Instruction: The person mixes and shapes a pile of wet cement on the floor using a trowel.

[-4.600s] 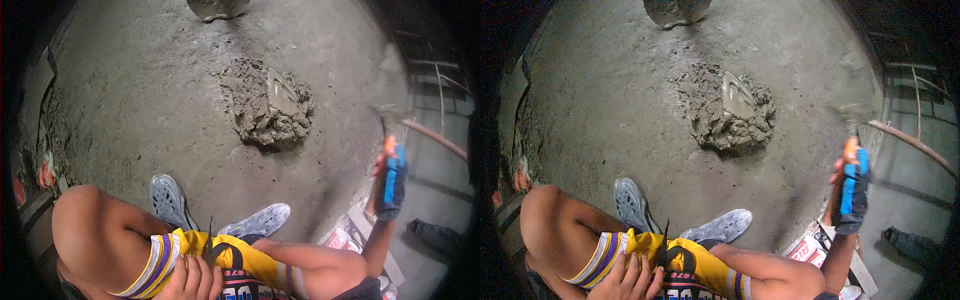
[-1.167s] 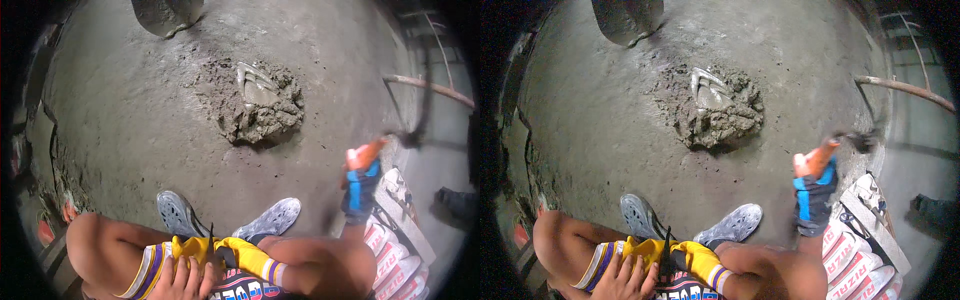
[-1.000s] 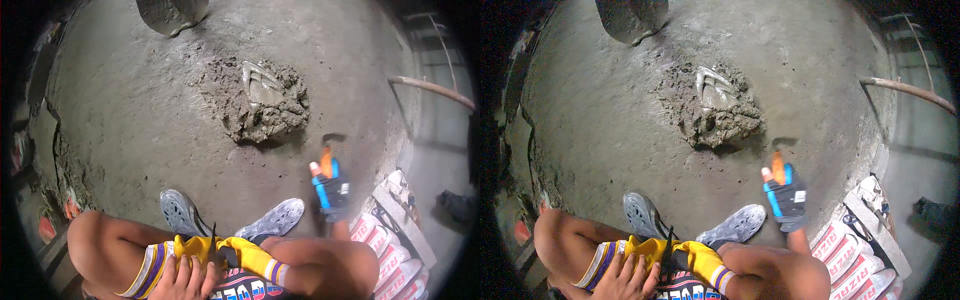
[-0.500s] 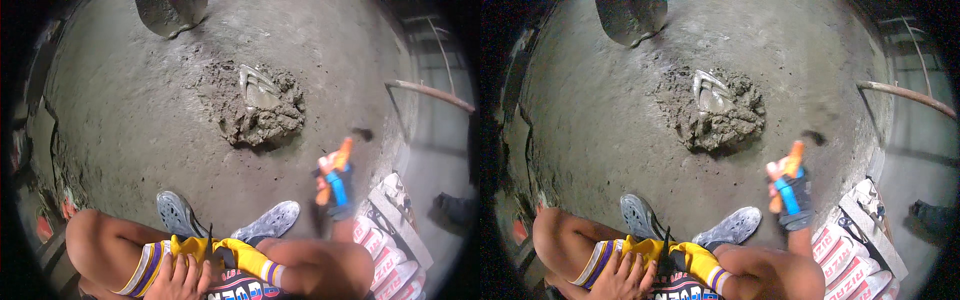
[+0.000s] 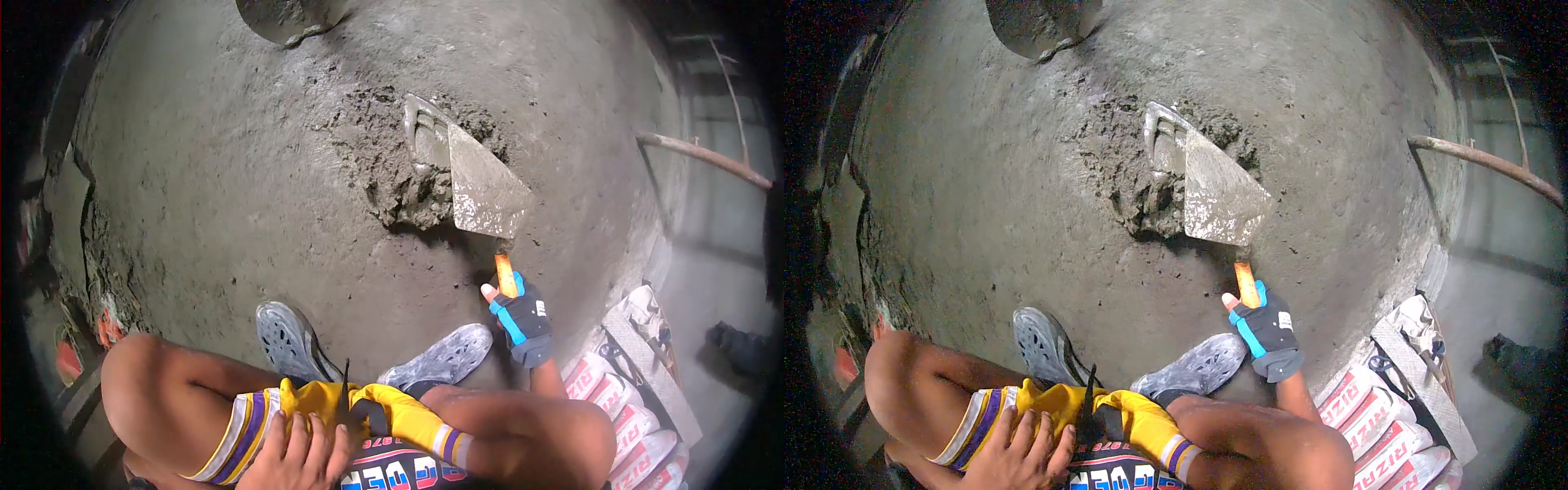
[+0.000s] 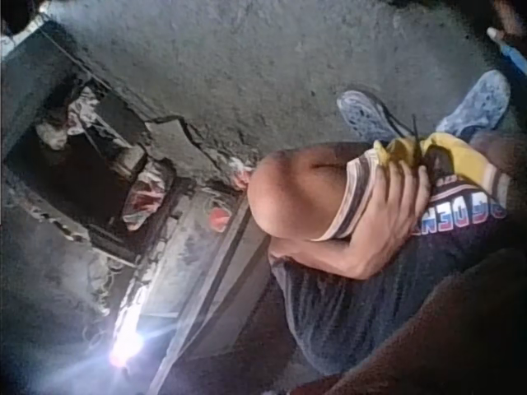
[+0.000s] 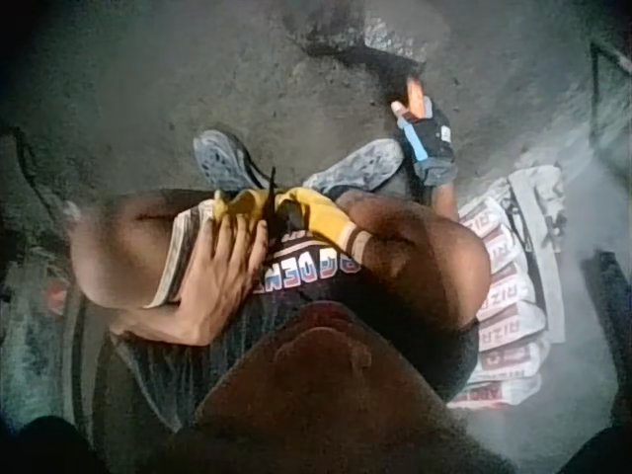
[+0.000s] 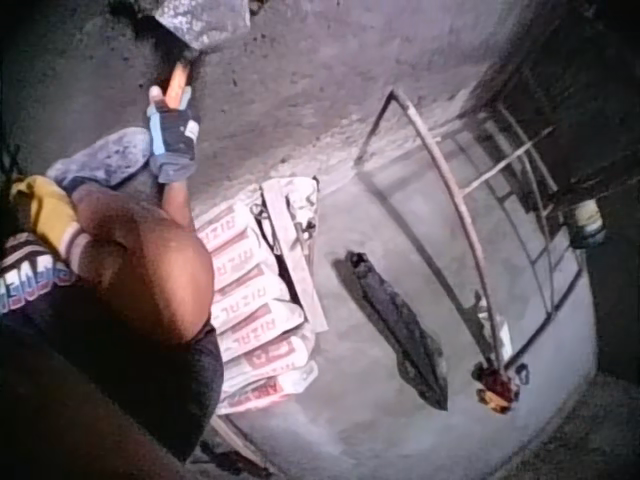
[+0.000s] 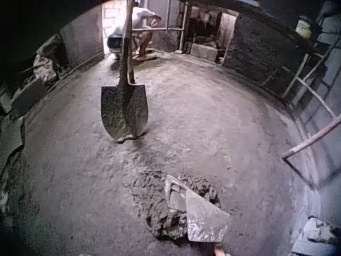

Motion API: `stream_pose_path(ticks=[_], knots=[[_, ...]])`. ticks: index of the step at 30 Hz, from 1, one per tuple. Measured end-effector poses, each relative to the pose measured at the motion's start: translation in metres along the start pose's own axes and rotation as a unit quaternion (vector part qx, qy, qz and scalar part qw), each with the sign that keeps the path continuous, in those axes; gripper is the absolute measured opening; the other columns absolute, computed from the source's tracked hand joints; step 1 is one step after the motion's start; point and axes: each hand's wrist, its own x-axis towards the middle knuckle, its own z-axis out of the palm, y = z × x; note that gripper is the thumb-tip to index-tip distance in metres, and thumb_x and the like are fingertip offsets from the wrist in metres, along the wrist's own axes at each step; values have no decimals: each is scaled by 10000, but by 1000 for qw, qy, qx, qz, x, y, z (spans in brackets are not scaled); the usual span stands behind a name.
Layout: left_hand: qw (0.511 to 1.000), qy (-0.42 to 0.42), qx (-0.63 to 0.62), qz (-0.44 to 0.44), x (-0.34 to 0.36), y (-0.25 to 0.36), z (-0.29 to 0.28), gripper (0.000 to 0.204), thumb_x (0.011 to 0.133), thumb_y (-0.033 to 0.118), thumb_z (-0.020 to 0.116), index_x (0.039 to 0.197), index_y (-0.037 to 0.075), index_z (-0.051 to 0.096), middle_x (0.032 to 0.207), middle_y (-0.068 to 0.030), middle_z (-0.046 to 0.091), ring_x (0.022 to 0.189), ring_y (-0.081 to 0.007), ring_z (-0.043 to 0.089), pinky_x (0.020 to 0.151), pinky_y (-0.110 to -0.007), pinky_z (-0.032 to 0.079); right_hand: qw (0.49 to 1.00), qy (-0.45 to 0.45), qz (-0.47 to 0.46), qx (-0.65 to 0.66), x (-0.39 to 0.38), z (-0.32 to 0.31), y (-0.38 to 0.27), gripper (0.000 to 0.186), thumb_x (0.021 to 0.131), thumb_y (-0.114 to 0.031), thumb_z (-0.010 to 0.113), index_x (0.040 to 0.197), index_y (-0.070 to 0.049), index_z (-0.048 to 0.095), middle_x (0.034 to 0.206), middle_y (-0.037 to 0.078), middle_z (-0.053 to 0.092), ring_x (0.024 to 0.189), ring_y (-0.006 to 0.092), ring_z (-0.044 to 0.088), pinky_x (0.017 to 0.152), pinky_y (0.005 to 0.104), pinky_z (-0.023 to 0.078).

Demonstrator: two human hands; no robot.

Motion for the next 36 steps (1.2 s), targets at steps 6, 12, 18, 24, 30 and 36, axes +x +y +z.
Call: stream_pose_path(ticks=[6, 12, 18, 24, 30, 36], knots=[[994, -78, -71, -37, 2, -9, -39, 1536, 520, 901, 651, 1529, -94, 60, 1620, -233, 99, 1513, -257, 152, 1233, -291, 97, 1000, -13, -8, -17, 6, 1, -16, 307, 846, -277, 767, 821, -56, 556, 635, 70, 542, 528, 196, 507, 509, 349, 417], [1000, -8, -10, -3, 3, -2, 0, 1502, 550, 886, 643, 1528, -97, 65, 1615, -239, 110, 1510, -260, 160, 1233, -291, 102, 1000, -17, 0, -19, 10, 0, -20, 384, 847, -358, 760, 804, -25, 572, 651, 140, 599, 589, 295, 562, 592, 413, 459], [1000, 6, 4, -5, 3, 1, 3, 1469, 579, 871, 635, 1526, -99, 70, 1610, -246, 121, 1508, -264, 168, 1232, -290, 107, 998, -28, 9, -48, 15, 0, -23, 394, 852, -373, 754, 806, -25, 576, 656, 133, 612, 584, 288, 574, 586, 404, 461], [1000, 13, 11, -9, 2, 4, 6, 1436, 609, 856, 628, 1525, -102, 75, 1604, -252, 132, 1505, -267, 176, 1232, -290, 111, 997, -48, 50, -37, 8, 3, -16, 387, 856, -368, 747, 837, -17, 587, 681, 144, 617, 600, 292, 590, 584, 406, 461], [999, 21, 27, -12, 2, 5, 8, 1403, 639, 841, 620, 1523, -104, 80, 1599, -258, 143, 1503, -271, 183, 1232, -290, 116, 999, -27, 6, 39, -5, 0, -24, 266, 869, -241, 753, 846, -89, 536, 601, -15, 494, 462, 88, 466, 425, 279, 367], [999, 29, 40, -12, 0, 7, 13, 1370, 669, 826, 612, 1522, -107, 86, 1593, -264, 154, 1500, -274, 191, 1232, -289, 121, 995, 14, -65, 73, -6, -17, -59, 263, 860, -254, 760, 857, -91, 554, 621, -15, 513, 503, 90, 478, 471, 282, 391]])
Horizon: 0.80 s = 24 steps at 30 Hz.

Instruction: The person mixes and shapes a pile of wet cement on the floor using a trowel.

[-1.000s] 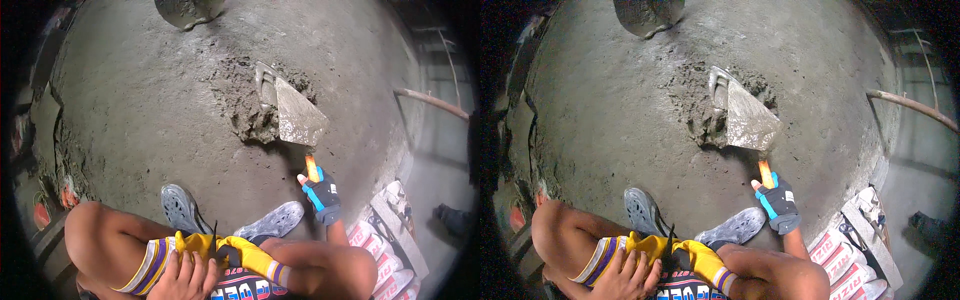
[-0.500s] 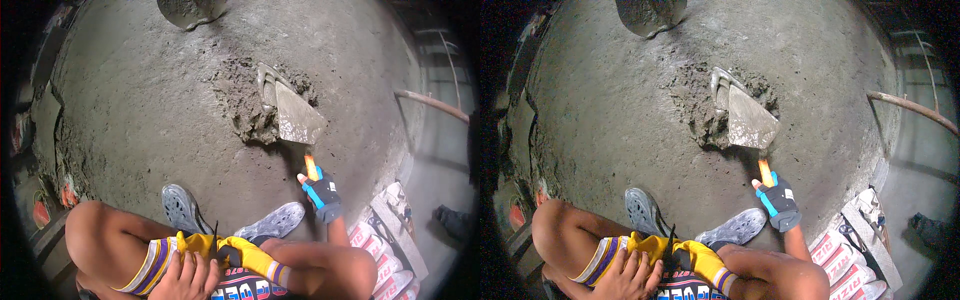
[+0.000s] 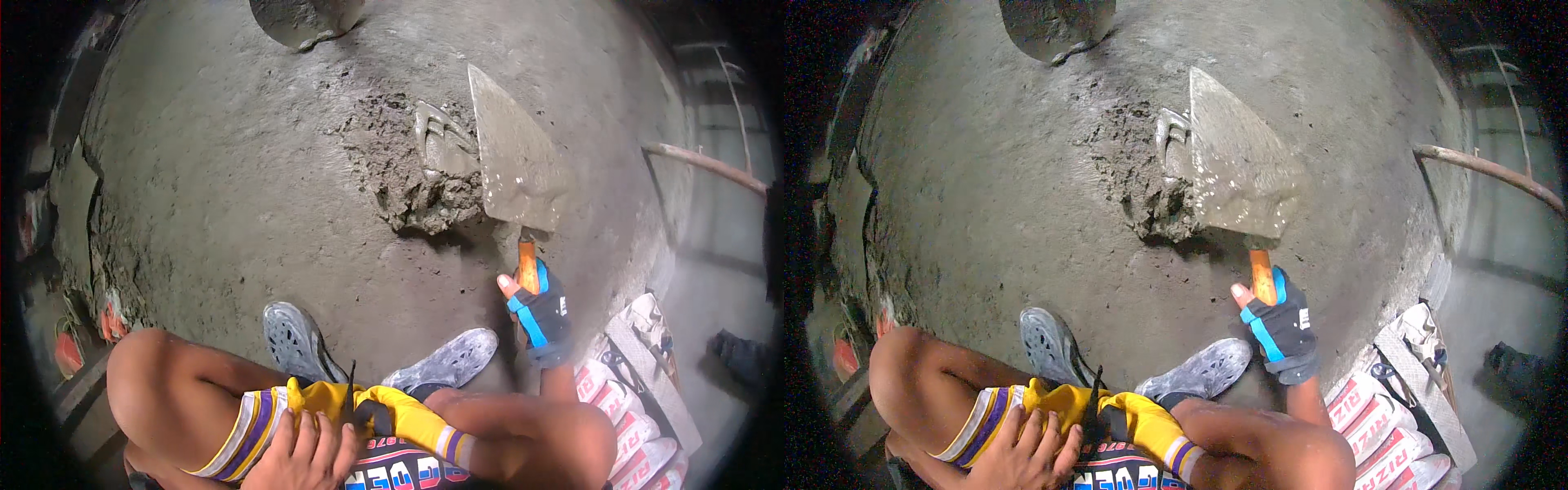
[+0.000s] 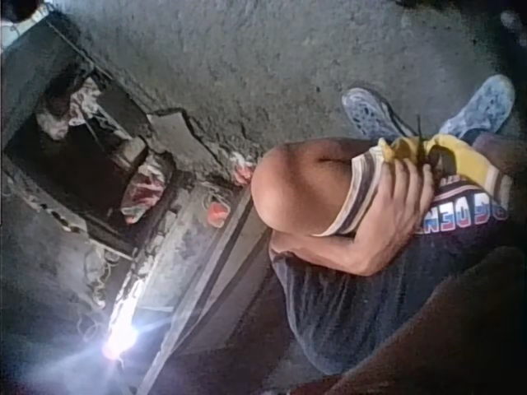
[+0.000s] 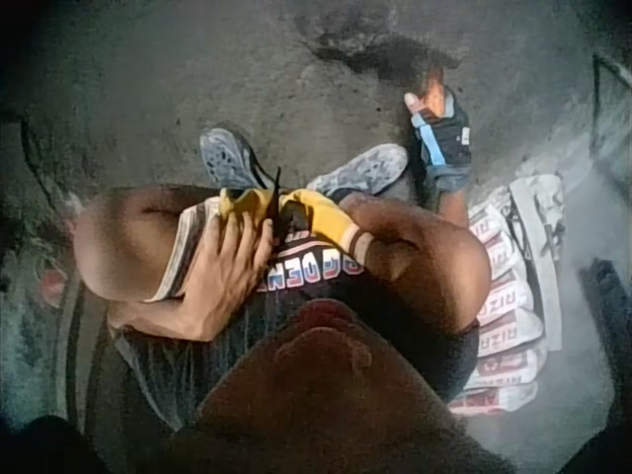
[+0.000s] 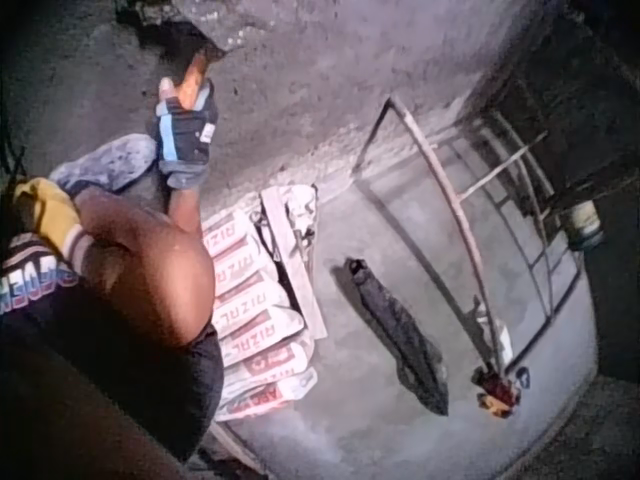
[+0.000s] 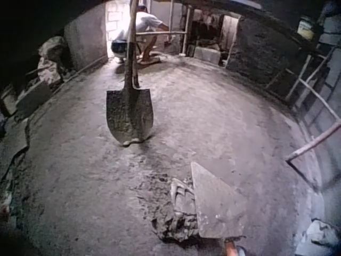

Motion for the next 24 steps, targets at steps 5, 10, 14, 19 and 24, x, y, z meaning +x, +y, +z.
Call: stream_pose_path(ticks=[5, 10, 14, 19, 24], knots=[[1000, -3, 29, -7, -1, 4, 6, 1342, 693, 814, 606, 1521, -109, 90, 1589, -269, 163, 1498, -277, 198, 1232, -289, 124, 995, -10, -42, -92, 15, 7, 9, 297, 865, -274, 755, 832, -80, 533, 619, -1, 516, 492, 99, 489, 462, 292, 398], [998, 7, 60, -17, -8, 12, 13, 1315, 718, 802, 599, 1519, -111, 94, 1584, -274, 172, 1496, -280, 204, 1232, -289, 128, 988, -87, 79, -97, 8, 13, 16, 400, 844, -390, 754, 843, -26, 587, 663, 129, 601, 593, 272, 571, 576, 410, 450], [997, 8, 68, -22, -6, 14, 11, 1303, 727, 797, 595, 1518, -113, 99, 1580, -277, 180, 1494, -281, 210, 1231, -290, 132, 978, -102, 178, -41, -27, 9, 29, 382, 843, -365, 769, 888, -22, 607, 665, 104, 611, 609, 247, 594, 584, 390, 475], [999, 8, 50, -9, -5, 4, 7, 1299, 725, 800, 589, 1512, -116, 111, 1571, -279, 195, 1486, -285, 222, 1230, -293, 139, 995, -17, 35, -96, -38, 5, 46, 376, 828, -341, 786, 917, -14, 625, 693, 148, 624, 646, 294, 619, 630, 421, 498], [1000, 4, 21, 12, -4, -2, 2, 1313, 703, 813, 584, 1505, -120, 126, 1561, -278, 211, 1477, -288, 236, 1227, -300, 148, 996, 4, -47, -71, -1, 1, 10, 319, 846, -292, 773, 838, -69, 545, 643, 4, 545, 531, 97, 515, 488, 288, 428]])
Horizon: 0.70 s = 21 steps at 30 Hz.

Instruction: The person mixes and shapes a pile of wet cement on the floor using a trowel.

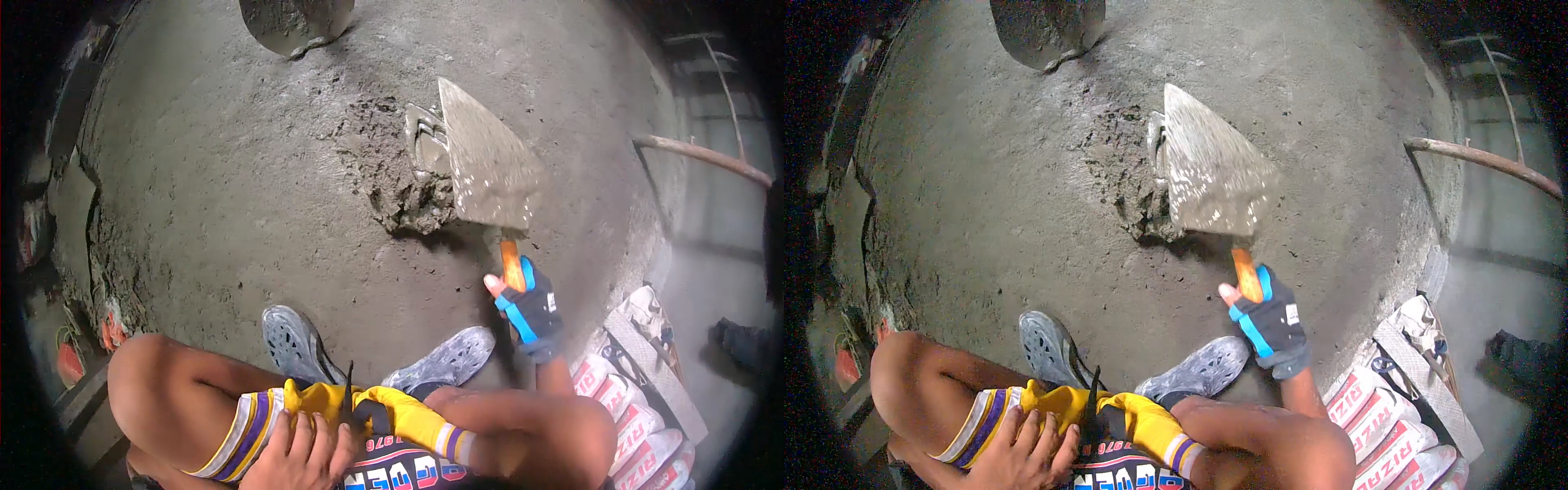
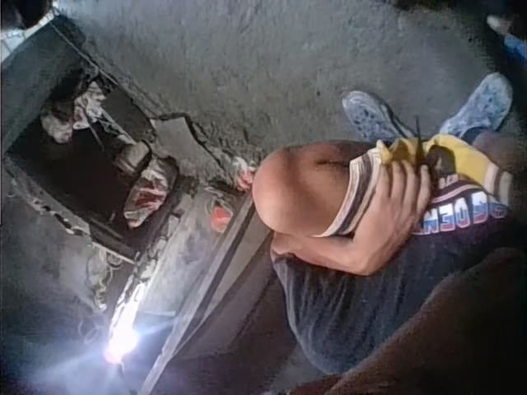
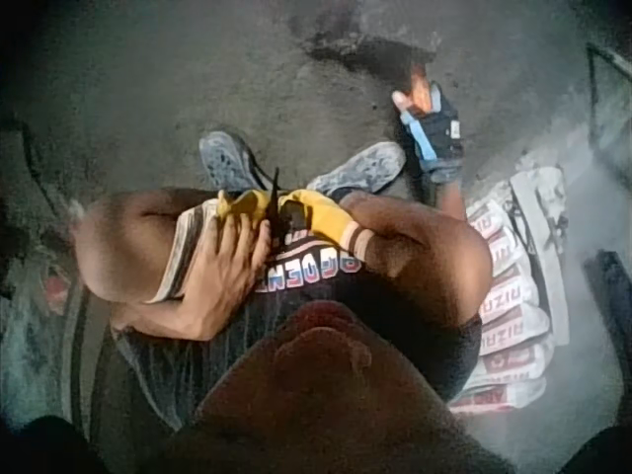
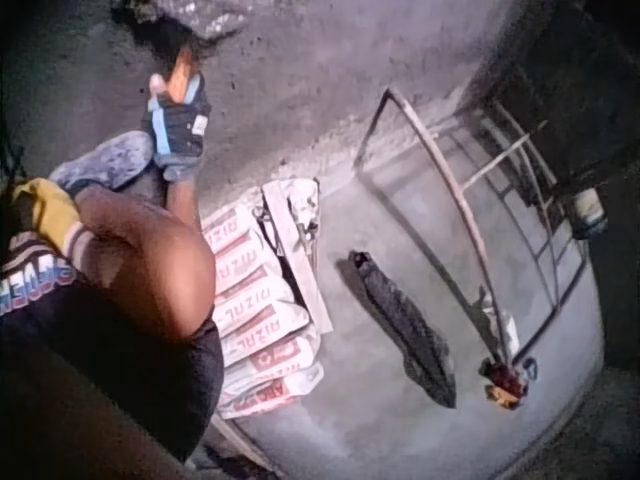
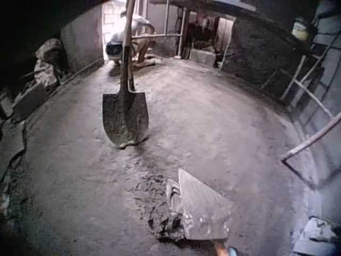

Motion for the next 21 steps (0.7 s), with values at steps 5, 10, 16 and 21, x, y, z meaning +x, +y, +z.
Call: stream_pose_path(ticks=[5, 10, 16, 21], knots=[[1000, -2, -25, 4, 8, -8, -7, 1328, 681, 827, 579, 1497, -124, 141, 1550, -277, 228, 1468, -291, 250, 1225, -306, 156, 993, -59, 93, 36, -12, 12, 12, 280, 876, -255, 754, 806, -91, 538, 610, -16, 499, 488, 80, 459, 435, 286, 360], [998, 17, -67, 12, 8, -16, -13, 1343, 659, 840, 575, 1490, -128, 156, 1539, -276, 244, 1458, -294, 264, 1222, -313, 165, 983, -140, 122, -1, -118, -2, 2, 296, 880, -278, 736, 849, -18, 598, 673, 55, 563, 607, 154, 508, 539, 377, 422], [995, 18, -94, 33, 15, -16, -15, 1362, 632, 857, 569, 1481, -132, 173, 1527, -274, 264, 1447, -297, 281, 1219, -320, 175, 976, -98, 186, 63, -54, 6, 21, 259, 877, -259, 728, 898, -25, 619, 701, 82, 586, 662, 180, 536, 621, 387, 459], [994, 16, -103, 46, 16, -19, -6, 1378, 610, 870, 564, 1473, -136, 188, 1516, -273, 280, 1437, -300, 295, 1217, -326, 184, 999, -27, -31, -34, -8, 9, 9, 311, 877, -278, 743, 829, -31, 561, 629, 33, 512, 559, 173, 416, 519, 347, 390]])
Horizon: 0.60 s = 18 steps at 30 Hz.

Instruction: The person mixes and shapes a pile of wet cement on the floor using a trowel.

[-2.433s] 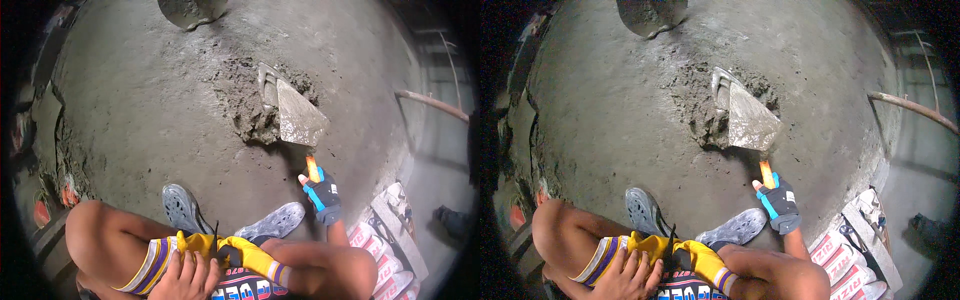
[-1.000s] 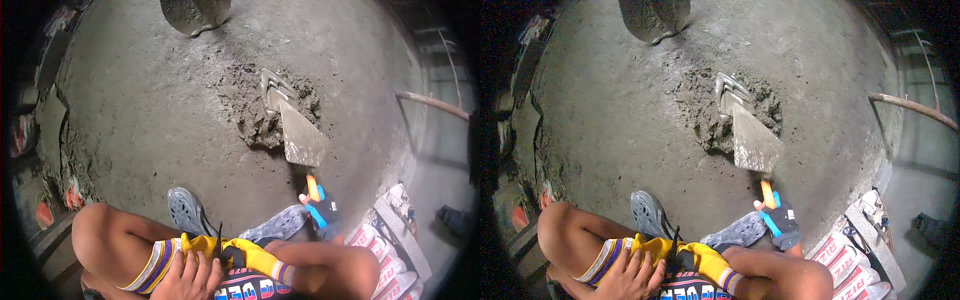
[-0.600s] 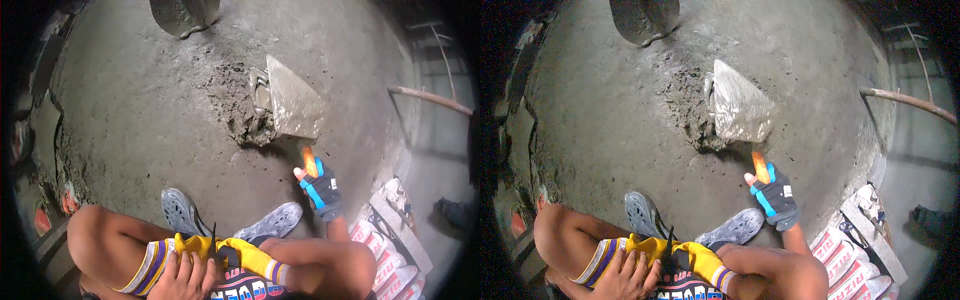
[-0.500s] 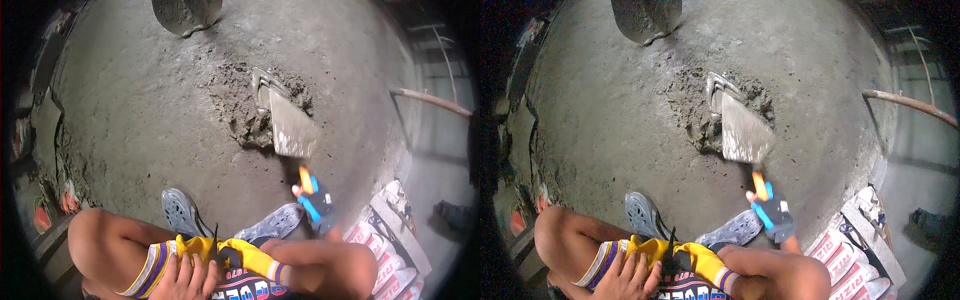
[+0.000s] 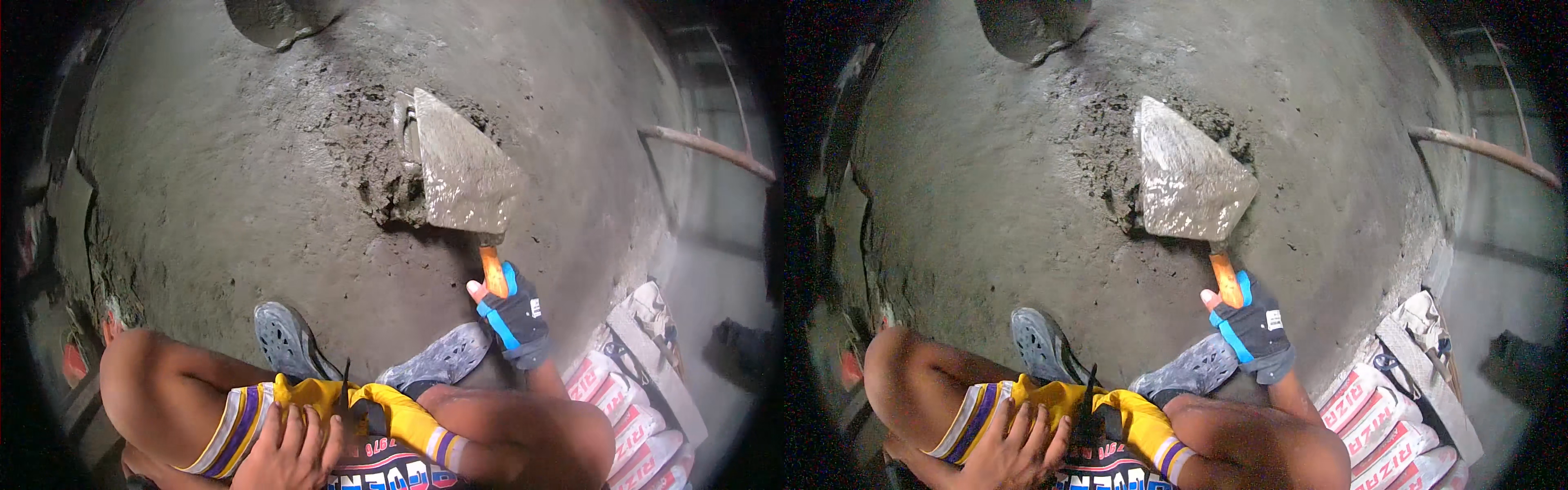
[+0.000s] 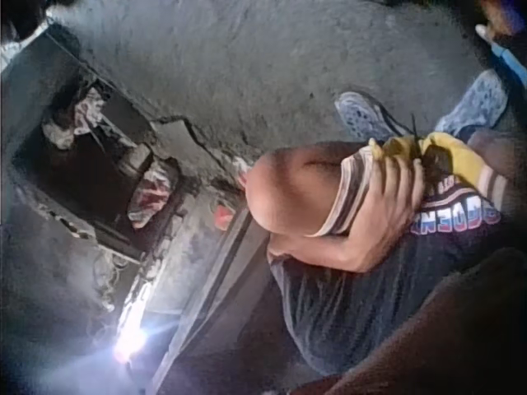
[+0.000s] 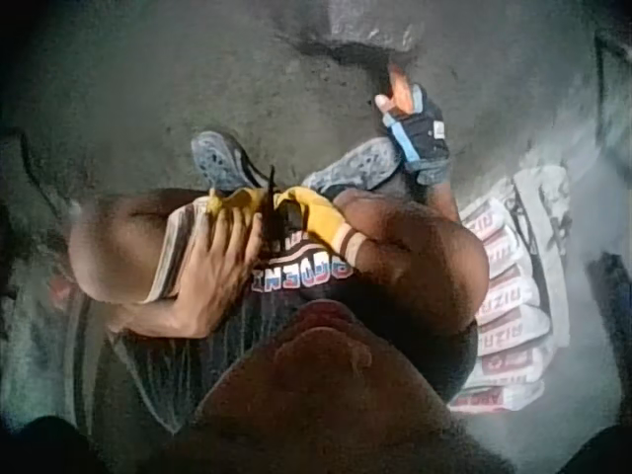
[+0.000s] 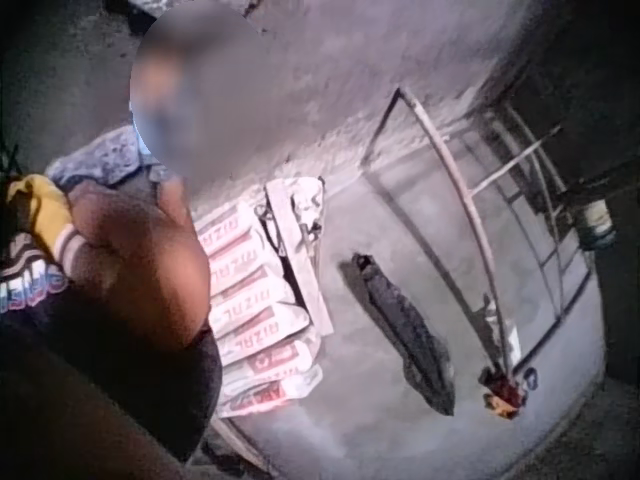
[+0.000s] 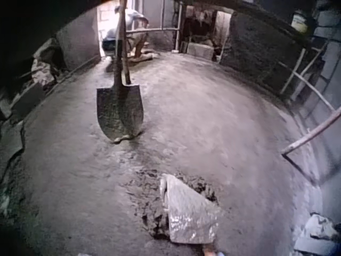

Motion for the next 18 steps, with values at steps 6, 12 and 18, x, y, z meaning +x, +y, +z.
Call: stream_pose_path(ticks=[6, 12, 18], knots=[[999, 20, -26, 6, 1, -9, -8, 1398, 583, 886, 558, 1464, -141, 206, 1503, -272, 300, 1426, -304, 312, 1214, -334, 194, 958, -184, -162, -146, -72, -16, -83, 287, 886, -293, 728, 927, -43, 592, 753, 72, 583, 676, 167, 542, 604, 361, 455], [998, 5, -62, 22, 1, -7, -13, 1418, 557, 902, 552, 1455, -145, 224, 1490, -271, 320, 1414, -308, 329, 1211, -342, 204, 991, -92, 5, -96, -63, -9, 23, 401, 883, -396, 710, 871, -15, 586, 676, 170, 577, 583, 305, 545, 540, 428, 431], [997, 8, -65, 33, 6, -11, -10, 1440, 530, 918, 547, 1446, -150, 242, 1477, -270, 339, 1403, -311, 346, 1208, -349, 214, 997, 5, 23, -75, -8, -24, 14, 321, 868, -289, 742, 901, -27, 560, 690, 116, 568, 605, 256, 558, 583, 397, 459]])
